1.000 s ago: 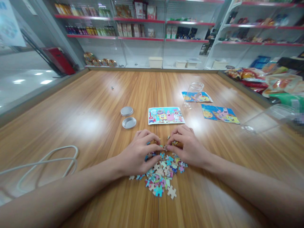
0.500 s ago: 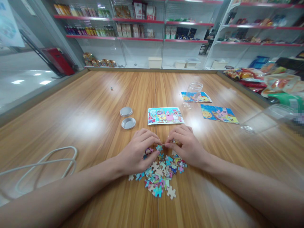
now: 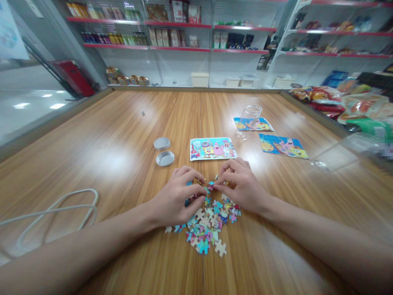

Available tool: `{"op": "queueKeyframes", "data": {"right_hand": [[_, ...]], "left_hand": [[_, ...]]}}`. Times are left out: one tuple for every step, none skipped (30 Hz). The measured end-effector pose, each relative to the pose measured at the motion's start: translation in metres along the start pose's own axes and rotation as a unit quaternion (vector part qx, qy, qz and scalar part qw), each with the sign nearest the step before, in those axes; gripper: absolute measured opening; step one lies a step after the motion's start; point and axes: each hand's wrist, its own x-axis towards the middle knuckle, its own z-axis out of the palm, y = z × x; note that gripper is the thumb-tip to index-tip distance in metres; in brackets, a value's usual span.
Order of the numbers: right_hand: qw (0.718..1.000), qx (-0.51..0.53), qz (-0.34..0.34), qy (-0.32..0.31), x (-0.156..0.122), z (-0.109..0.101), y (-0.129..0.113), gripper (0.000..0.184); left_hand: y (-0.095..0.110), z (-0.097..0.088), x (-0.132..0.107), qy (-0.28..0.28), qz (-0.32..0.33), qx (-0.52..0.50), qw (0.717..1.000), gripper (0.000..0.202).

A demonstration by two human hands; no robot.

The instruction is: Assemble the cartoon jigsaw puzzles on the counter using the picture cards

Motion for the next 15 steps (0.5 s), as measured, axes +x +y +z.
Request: {"op": "queueKeyframes", "data": {"right_hand": [[1.000, -0.011, -0.001, -0.015, 0.000, -0.002, -0.001, 0.003], [0.999, -0.018, -0.004, -0.027, -0.001, -0.005, -0.002, 0.001], [0.999, -0.025, -0.007, -0.037, -0.002, -0.008, -0.004, 0.003], [0.998, -0.035, -0.009, -0.049, -0.003, -0.013, -0.006, 0.004], [0.997, -0.049, -0.010, -0.065, -0.004, -0.017, -0.008, 0.006], [0.994, -0.064, -0.008, -0.084, -0.005, -0.021, -0.010, 0.007], [0.992, -0.078, -0.002, -0.104, -0.006, -0.024, -0.011, 0.008], [0.989, -0.089, 0.004, -0.121, -0.007, -0.026, -0.012, 0.009], [0.986, -0.095, 0.010, -0.133, -0.007, -0.027, -0.012, 0.010], [0.985, -0.096, 0.015, -0.141, -0.008, -0.028, -0.012, 0.011], [0.984, -0.094, 0.018, -0.148, -0.008, -0.028, -0.012, 0.011], [0.984, -0.090, 0.021, -0.152, -0.008, -0.027, -0.012, 0.011], [0.984, -0.089, 0.022, -0.153, -0.008, -0.027, -0.012, 0.011], [0.984, -0.089, 0.024, -0.153, -0.007, -0.027, -0.011, 0.011], [0.984, -0.094, 0.027, -0.150, -0.007, -0.027, -0.011, 0.012]], "left_hand": [[0.000, 0.000, 0.000, -0.002, 0.003, 0.001, 1.000, 0.013], [0.001, -0.001, -0.001, -0.003, 0.008, 0.000, 1.000, 0.013], [0.001, -0.001, -0.001, -0.006, 0.014, 0.000, 1.000, 0.012], [0.001, -0.002, -0.002, -0.008, 0.021, -0.001, 1.000, 0.011], [0.001, -0.002, -0.003, -0.012, 0.027, -0.001, 1.000, 0.011], [0.001, -0.003, -0.003, -0.015, 0.032, -0.001, 0.999, 0.011], [0.001, -0.003, -0.003, -0.017, 0.035, -0.001, 0.999, 0.010], [0.001, -0.003, -0.004, -0.019, 0.037, -0.001, 0.999, 0.010], [0.001, -0.003, -0.004, -0.021, 0.038, -0.001, 0.999, 0.010], [0.001, -0.004, -0.003, -0.021, 0.038, -0.001, 0.999, 0.009], [0.001, -0.004, -0.003, -0.022, 0.039, -0.001, 0.999, 0.009], [0.001, -0.004, -0.003, -0.022, 0.039, -0.001, 0.999, 0.008], [0.001, -0.004, -0.003, -0.021, 0.039, 0.000, 0.999, 0.007], [0.001, -0.005, -0.002, -0.017, 0.038, 0.002, 0.999, 0.008], [0.001, -0.005, -0.002, -0.012, 0.037, 0.004, 0.999, 0.010]]}}
